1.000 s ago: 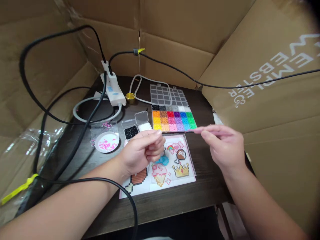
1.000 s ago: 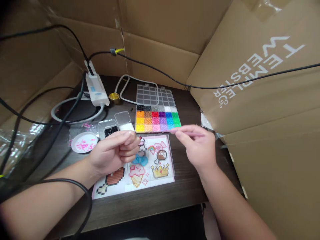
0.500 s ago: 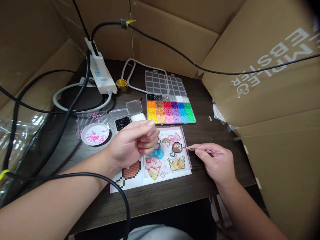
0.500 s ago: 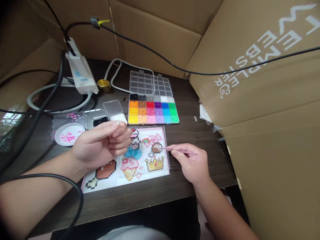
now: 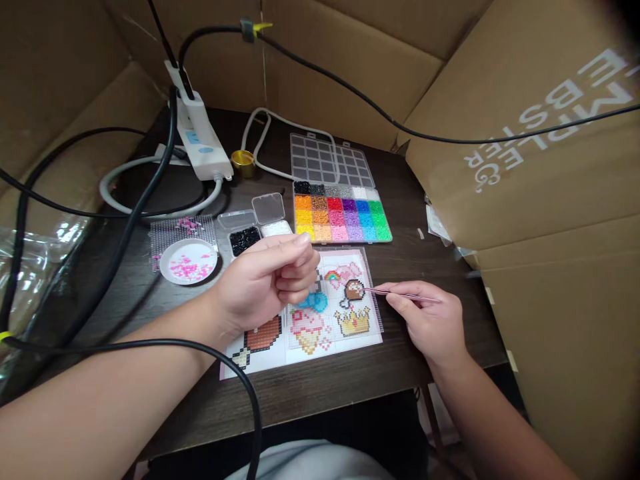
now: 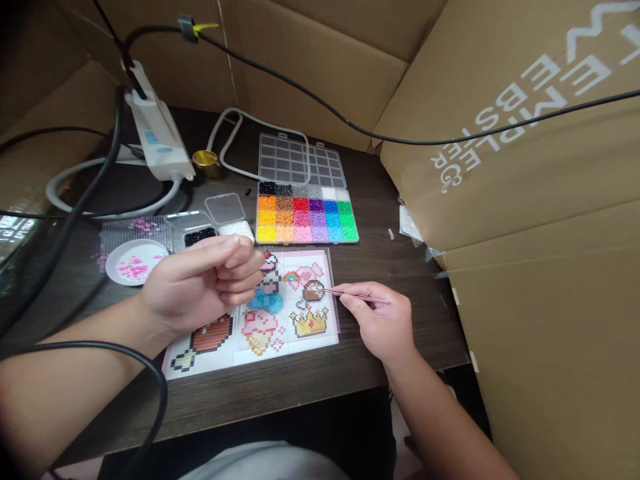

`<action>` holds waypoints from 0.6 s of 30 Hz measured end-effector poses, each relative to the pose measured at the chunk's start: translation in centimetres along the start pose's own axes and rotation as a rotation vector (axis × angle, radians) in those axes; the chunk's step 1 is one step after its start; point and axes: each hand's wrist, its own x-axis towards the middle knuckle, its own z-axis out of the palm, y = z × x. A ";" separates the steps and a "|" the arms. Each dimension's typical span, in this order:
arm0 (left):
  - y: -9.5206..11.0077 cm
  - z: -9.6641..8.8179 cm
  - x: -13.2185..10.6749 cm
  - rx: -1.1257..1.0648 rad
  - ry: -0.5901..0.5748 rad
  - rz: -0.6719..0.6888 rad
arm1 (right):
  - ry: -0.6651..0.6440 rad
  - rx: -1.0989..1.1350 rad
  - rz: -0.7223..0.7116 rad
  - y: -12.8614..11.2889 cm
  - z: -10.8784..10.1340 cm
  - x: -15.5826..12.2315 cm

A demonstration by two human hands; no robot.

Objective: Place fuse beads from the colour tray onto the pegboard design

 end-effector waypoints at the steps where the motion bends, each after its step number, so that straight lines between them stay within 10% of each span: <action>1: 0.0 0.0 0.0 -0.001 -0.001 -0.001 | 0.002 0.003 -0.002 0.0 0.0 0.0; 18: -0.1 -0.1 0.0 -0.020 -0.010 0.008 | 0.026 0.151 0.020 1.3 -0.6 -0.1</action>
